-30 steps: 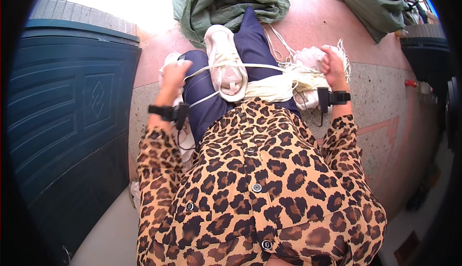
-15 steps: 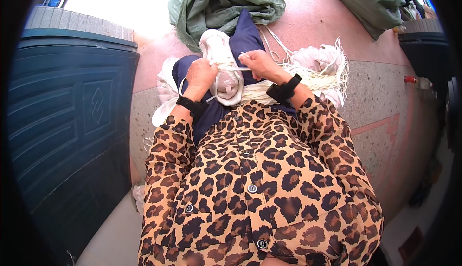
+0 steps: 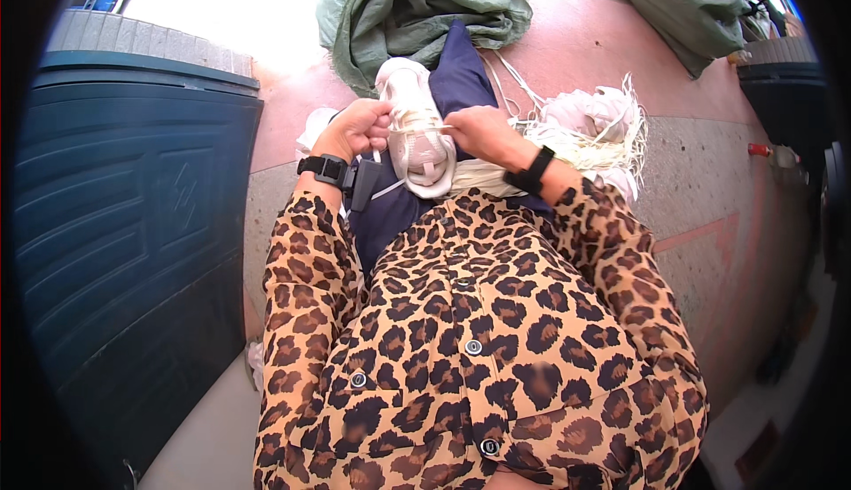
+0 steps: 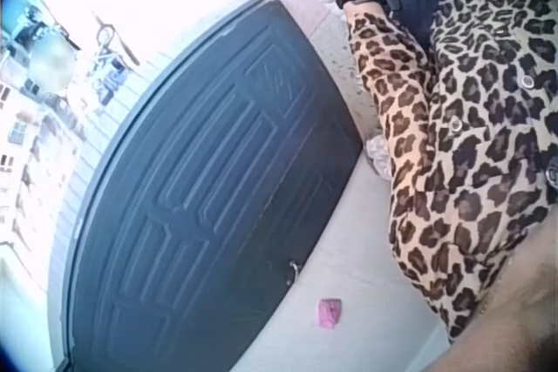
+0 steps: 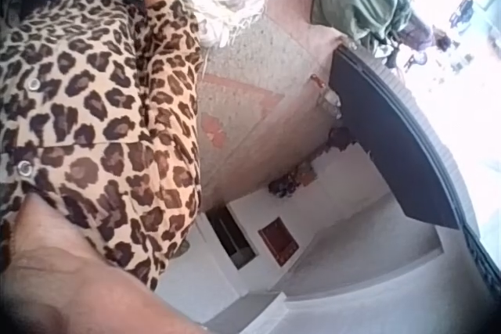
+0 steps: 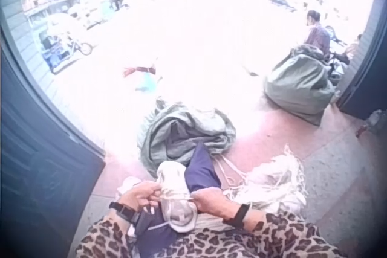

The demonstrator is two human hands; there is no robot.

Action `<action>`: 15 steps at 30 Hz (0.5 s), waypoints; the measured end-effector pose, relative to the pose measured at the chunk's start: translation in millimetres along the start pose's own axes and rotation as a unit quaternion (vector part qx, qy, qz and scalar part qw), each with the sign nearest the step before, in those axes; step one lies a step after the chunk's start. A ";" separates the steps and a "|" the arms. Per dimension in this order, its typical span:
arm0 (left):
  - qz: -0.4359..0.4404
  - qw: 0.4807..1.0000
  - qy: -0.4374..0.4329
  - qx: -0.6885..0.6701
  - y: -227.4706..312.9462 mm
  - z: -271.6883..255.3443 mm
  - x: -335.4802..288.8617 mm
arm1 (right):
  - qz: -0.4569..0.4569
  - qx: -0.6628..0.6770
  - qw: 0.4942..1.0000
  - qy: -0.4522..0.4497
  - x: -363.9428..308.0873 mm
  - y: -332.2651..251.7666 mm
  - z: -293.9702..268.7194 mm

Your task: The recorder is lacing or preparing white sneakers as part of a shoe manufacturing process.

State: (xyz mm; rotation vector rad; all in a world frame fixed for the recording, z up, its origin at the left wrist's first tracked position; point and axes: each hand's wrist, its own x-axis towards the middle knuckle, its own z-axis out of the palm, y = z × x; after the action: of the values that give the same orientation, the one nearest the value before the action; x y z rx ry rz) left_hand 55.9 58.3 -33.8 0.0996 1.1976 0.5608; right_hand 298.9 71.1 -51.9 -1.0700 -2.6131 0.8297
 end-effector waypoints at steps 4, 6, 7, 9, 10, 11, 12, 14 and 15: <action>0.049 0.978 0.094 0.179 -23.6 -5.1 4.2 | -0.167 -0.114 0.975 0.088 -30.6 26.1 -28.3; 0.095 0.964 0.129 0.211 -33.3 1.5 11.0 | -0.187 -0.142 0.967 0.095 -45.2 39.2 -37.4; 0.111 0.953 0.160 0.234 -36.4 5.0 13.8 | -0.191 -0.146 0.966 0.098 -51.3 44.8 -39.8; 0.169 0.919 0.195 0.297 -40.9 7.0 13.7 | -0.190 -0.161 0.963 0.108 -61.1 54.0 -41.5; 0.193 0.900 0.213 0.327 -42.7 6.4 11.6 | -0.187 -0.170 0.961 0.116 -64.7 57.0 -40.9; 0.184 0.895 0.209 0.347 -44.4 4.6 8.5 | -0.183 -0.178 0.959 0.125 -66.9 59.1 -39.6; 0.171 0.891 0.203 0.368 -44.9 1.5 4.8 | -0.161 -0.167 0.967 0.108 -68.1 60.9 -38.9; 0.174 0.869 0.194 0.420 -48.2 -4.2 -2.1 | -0.086 -0.127 0.978 0.140 -65.4 61.1 -35.5; 0.189 0.851 0.190 0.452 -49.9 -6.6 -5.4 | -0.050 -0.106 0.979 0.165 -61.0 59.5 -32.8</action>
State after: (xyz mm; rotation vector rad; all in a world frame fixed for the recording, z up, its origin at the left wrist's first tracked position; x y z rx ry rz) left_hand 66.6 11.4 -49.8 1.0941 1.7723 0.3105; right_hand 389.8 77.1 -57.0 -1.0151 -2.4810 0.3225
